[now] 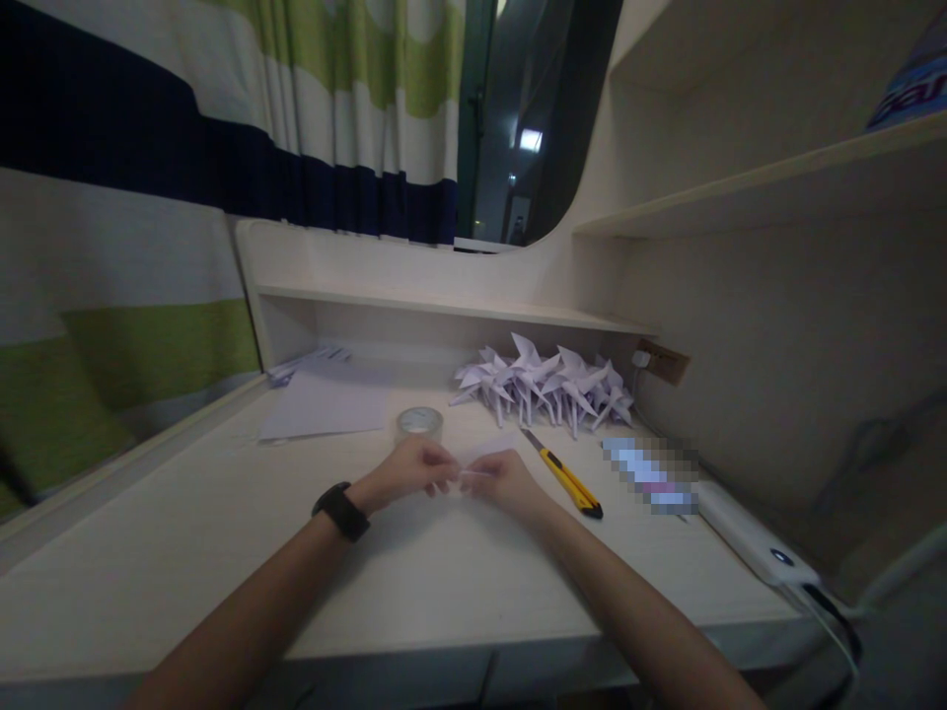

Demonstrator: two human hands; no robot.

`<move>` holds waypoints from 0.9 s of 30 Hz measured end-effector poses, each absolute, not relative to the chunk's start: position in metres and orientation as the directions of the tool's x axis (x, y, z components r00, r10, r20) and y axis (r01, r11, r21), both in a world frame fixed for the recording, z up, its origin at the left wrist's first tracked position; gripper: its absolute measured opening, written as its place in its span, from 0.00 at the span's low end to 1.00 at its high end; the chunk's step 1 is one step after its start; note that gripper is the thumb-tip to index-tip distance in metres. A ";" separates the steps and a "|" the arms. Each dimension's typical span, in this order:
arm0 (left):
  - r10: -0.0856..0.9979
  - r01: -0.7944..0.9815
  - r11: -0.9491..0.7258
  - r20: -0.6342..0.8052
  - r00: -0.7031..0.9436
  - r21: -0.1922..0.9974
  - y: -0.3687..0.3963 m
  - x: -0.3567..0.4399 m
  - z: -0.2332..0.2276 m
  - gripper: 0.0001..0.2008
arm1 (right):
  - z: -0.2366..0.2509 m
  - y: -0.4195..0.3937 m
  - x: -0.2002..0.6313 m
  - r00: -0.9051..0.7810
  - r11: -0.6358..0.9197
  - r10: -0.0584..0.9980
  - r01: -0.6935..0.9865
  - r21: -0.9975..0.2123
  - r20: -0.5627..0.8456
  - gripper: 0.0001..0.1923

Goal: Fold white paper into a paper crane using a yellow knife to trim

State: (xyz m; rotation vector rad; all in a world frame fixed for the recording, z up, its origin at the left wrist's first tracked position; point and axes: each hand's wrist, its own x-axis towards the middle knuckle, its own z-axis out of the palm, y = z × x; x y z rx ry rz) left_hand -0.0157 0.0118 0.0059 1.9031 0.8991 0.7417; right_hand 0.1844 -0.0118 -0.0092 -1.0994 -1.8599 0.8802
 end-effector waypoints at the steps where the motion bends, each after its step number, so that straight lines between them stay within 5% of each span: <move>1: 0.810 0.294 -0.375 0.157 0.565 0.879 0.012 -0.016 0.006 0.15 | -0.009 -0.012 0.184 -0.319 0.382 0.908 0.354 -0.854 0.274 0.14; 12: 0.817 0.388 -0.408 0.141 0.559 0.826 0.011 -0.014 0.007 0.17 | -0.011 -0.010 0.185 -0.297 0.417 0.905 0.471 -0.777 0.306 0.09; 22: 0.821 0.426 -0.514 0.283 0.496 0.745 0.025 -0.021 0.001 0.09 | -0.006 -0.006 0.195 -0.243 0.421 0.905 0.615 -0.666 0.348 0.09; 27: 0.761 0.524 -0.643 0.386 0.522 0.559 0.021 -0.023 0.005 0.12 | -0.007 -0.003 0.199 -0.230 0.400 0.916 0.594 -0.698 0.329 0.10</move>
